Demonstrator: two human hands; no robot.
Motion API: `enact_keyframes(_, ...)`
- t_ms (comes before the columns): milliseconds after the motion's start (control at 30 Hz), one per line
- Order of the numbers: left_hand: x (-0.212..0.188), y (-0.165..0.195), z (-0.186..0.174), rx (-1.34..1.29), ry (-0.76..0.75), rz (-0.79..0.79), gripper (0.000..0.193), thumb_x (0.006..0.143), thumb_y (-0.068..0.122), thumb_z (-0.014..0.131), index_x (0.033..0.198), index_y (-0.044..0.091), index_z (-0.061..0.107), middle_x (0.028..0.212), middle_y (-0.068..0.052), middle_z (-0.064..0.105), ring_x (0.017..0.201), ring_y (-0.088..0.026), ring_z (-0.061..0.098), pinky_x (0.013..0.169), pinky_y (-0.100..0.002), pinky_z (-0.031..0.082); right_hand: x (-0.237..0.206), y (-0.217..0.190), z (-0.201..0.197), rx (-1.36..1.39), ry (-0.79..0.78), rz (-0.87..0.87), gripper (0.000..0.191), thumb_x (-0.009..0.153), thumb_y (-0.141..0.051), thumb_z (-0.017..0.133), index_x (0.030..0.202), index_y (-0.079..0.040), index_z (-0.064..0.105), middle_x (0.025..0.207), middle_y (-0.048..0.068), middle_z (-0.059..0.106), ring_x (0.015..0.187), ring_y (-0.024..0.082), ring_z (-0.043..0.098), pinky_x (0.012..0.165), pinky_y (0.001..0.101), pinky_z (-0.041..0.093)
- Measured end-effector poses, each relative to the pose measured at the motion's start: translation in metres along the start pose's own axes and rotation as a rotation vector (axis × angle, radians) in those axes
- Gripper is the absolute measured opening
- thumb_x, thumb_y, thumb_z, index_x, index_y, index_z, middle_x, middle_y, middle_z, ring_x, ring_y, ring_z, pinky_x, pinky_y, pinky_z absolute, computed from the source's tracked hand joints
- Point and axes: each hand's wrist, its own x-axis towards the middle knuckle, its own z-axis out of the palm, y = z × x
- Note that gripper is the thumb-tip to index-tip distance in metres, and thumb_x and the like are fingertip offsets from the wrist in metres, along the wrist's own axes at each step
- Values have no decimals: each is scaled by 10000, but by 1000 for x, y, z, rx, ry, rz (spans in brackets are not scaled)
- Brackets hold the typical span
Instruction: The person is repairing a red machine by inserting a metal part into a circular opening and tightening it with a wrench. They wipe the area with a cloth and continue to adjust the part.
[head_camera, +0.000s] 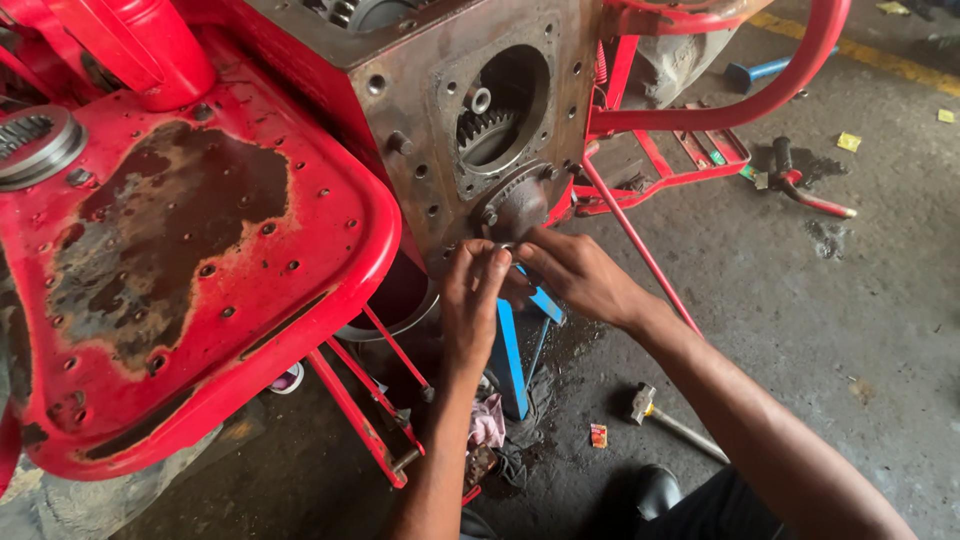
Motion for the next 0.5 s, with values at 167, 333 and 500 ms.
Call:
enact_keyframes(167, -4, 11, 12, 28, 20, 216, 195, 1066, 202, 596, 1064, 12, 549, 838, -96, 705, 752, -170, 732, 678, -291, 622, -54, 5, 36, 421, 546, 84, 296, 1096, -320, 547, 1071, -39, 639, 928, 95, 674, 831, 193, 630, 722, 357, 519)
enact_keyframes(333, -8, 10, 9, -62, 58, 158, 120, 1065, 137, 551, 1071, 18, 544, 839, -96, 729, 764, -175, 756, 704, -287, 634, -43, 20, 38, 1495, 394, 415, 250, 1055, -337, 541, 1084, -95, 597, 923, 53, 705, 779, 142, 660, 640, 266, 481)
enact_keyframes(500, 4, 0, 5, 427, 201, 234, 161, 1050, 144, 629, 1076, -15, 623, 846, -125, 683, 646, -131, 617, 579, -285, 471, 14, 3, -10, 1299, 491, 163, 181, 1068, -234, 562, 1165, -82, 567, 934, 30, 694, 723, 115, 615, 644, 263, 488)
